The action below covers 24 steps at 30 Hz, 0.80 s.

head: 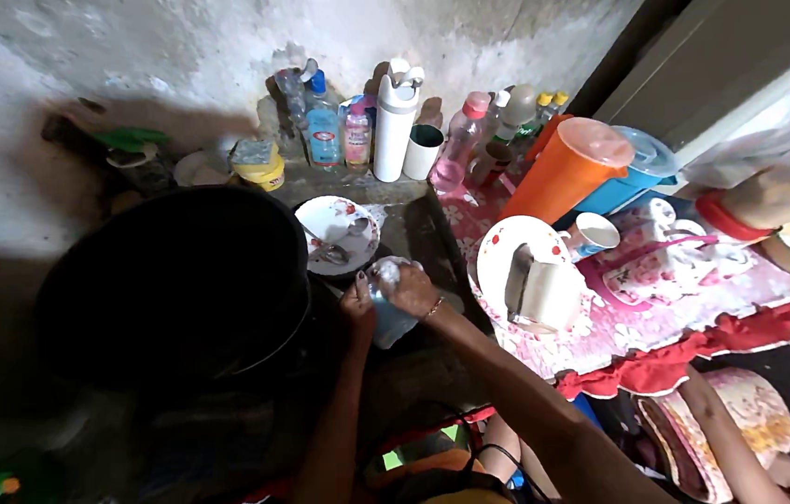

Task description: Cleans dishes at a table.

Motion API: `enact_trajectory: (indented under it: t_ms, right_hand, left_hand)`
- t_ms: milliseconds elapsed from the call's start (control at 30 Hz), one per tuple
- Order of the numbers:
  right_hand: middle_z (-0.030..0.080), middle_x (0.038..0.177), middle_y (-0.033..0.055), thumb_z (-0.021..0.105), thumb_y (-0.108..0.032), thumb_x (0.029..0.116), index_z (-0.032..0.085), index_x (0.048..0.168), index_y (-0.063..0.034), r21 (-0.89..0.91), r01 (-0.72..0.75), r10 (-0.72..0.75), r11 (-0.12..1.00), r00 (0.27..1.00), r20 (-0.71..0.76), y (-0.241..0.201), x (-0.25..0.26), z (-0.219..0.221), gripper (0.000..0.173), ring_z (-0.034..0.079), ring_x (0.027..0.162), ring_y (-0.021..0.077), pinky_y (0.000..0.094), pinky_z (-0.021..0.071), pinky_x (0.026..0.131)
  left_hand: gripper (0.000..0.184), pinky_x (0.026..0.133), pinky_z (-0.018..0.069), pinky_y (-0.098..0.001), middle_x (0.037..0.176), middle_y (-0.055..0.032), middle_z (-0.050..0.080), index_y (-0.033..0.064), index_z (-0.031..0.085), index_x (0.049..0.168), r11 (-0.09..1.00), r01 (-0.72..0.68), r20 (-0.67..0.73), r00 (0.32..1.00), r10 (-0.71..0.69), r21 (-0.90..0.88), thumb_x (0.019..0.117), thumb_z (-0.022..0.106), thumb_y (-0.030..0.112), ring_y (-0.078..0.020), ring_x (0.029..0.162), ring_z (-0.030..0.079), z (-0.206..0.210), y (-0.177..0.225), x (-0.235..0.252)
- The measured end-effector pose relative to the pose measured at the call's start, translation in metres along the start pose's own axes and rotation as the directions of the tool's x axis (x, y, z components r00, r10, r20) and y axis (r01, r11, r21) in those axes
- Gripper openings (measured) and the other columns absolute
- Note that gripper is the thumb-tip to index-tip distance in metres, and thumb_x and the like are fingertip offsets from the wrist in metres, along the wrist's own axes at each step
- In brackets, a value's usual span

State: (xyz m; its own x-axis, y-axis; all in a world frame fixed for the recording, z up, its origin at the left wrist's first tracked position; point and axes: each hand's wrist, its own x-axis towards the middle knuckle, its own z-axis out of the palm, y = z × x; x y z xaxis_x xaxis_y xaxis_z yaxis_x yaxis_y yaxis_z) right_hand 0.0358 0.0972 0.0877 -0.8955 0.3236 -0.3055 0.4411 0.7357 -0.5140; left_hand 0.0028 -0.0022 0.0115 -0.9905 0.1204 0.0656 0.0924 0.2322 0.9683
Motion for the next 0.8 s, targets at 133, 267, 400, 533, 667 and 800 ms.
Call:
enact_trajectory:
  t_ms: [133,267,400,533,667,800]
  right_hand:
    - [0.062,0.133,0.0273,0.050,-0.017,0.1086,0.059,0.134,0.0068,0.411,-0.150,0.194,0.899,0.979,-0.068,0.055,0.034,0.005,0.036,0.058,0.126,0.0344,0.0471,0.0418,0.110]
    - [0.066,0.117,0.0229,0.051,-0.006,0.1065,0.062,0.125,0.0098,0.703,-0.014,0.237,0.711,0.946,-0.221,0.053,0.039,0.011,0.027,0.061,0.104,0.0220,0.0355,0.0481,0.096]
    - [0.068,0.107,0.0243,0.063,-0.017,0.1017,0.066,0.116,0.0075,0.450,-0.024,0.141,0.893,0.963,-0.228,0.022,0.023,-0.019,0.029,0.065,0.100,0.0324,0.0504,0.0503,0.093]
    - [0.071,0.107,0.0276,0.071,-0.031,0.0938,0.071,0.113,0.0064,0.014,0.128,-0.120,0.992,0.960,-0.253,-0.017,-0.002,-0.018,0.042,0.068,0.105,0.0440,0.0619,0.0510,0.091]
    - [0.070,0.111,0.0289,0.069,-0.020,0.0966,0.068,0.119,0.0088,0.273,0.131,-0.049,0.953,0.957,-0.286,0.002,0.007,-0.017,0.037,0.066,0.109,0.0419,0.0588,0.0489,0.098]
    - [0.069,0.113,0.0295,0.067,-0.016,0.0975,0.066,0.119,0.0099,0.281,0.120,-0.040,0.952,0.960,-0.275,0.008,0.008,-0.015,0.034,0.066,0.110,0.0413,0.0574,0.0485,0.099]
  left_hand:
    - [0.047,0.066,0.0432,-0.0219,0.064,-0.0043,0.050,-0.0100,0.060,0.073,0.993,0.099,0.041,0.994,-0.102,0.068,0.1092,0.044,0.015,-0.0040,0.062,0.048,-0.017,-0.001,0.010]
    - [0.050,0.105,0.0413,-0.0491,0.118,-0.0348,0.061,-0.0192,0.061,0.117,0.943,0.322,0.071,0.942,-0.328,0.087,0.1125,0.036,0.024,-0.0365,0.114,0.058,-0.023,-0.006,0.024]
    - [0.044,0.101,0.0467,-0.0473,0.110,-0.0355,0.065,-0.0199,0.063,0.113,0.972,0.106,0.114,0.985,-0.132,0.209,0.1113,0.036,0.015,-0.0380,0.108,0.064,-0.025,-0.003,0.021]
    - [0.023,0.089,0.0522,-0.0533,0.088,-0.0298,0.071,-0.0155,0.071,0.093,0.958,-0.215,0.118,0.974,0.195,0.187,0.0973,0.055,0.001,-0.0404,0.089,0.070,-0.010,0.028,0.008]
    - [0.040,0.074,0.0489,-0.0382,0.067,-0.0169,0.060,-0.0127,0.064,0.075,0.991,-0.108,0.006,0.994,0.108,0.081,0.1049,0.048,0.010,-0.0206,0.070,0.059,-0.006,0.027,0.013]
    - [0.045,0.071,0.0478,-0.0323,0.065,-0.0115,0.056,-0.0105,0.062,0.073,0.996,-0.029,-0.009,1.000,0.030,0.079,0.1073,0.045,0.014,-0.0139,0.066,0.056,-0.005,0.022,0.014]
